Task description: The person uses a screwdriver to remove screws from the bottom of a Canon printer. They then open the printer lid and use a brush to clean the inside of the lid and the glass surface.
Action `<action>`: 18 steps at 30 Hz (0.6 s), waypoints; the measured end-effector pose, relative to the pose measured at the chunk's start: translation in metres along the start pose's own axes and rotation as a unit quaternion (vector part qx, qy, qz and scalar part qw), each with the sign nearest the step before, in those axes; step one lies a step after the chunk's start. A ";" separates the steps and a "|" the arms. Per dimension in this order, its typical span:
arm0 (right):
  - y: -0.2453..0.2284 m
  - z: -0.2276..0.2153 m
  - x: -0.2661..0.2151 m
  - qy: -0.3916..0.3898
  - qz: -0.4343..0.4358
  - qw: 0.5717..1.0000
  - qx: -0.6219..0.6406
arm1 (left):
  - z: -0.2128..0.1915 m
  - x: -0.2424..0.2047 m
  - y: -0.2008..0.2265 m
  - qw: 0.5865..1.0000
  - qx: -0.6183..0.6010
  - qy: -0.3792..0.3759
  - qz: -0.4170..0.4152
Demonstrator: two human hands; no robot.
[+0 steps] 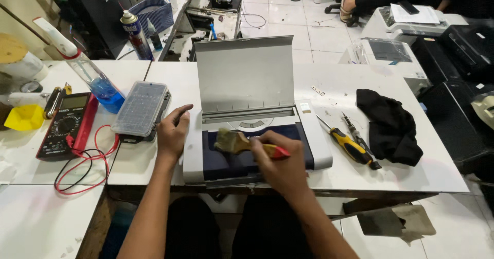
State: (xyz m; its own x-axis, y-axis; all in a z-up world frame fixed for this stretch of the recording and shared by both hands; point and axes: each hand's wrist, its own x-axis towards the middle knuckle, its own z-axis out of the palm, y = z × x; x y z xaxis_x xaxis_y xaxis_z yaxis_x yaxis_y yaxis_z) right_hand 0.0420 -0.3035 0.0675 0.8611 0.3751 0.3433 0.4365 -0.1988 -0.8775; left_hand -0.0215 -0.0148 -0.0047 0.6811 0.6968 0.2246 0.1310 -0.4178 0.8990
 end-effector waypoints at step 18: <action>-0.004 0.007 0.012 -0.029 0.019 0.999 0.035 | 0.000 0.008 0.001 1.000 -0.022 -0.005 -0.005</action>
State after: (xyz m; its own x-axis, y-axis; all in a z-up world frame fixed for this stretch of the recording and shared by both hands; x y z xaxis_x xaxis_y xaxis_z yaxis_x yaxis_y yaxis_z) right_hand 0.0483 -0.2917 0.0728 0.8593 0.4211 0.2904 0.3820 -0.1508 -0.9118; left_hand -0.0159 -0.0104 -0.0021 0.6867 0.6952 0.2125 0.1064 -0.3853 0.9166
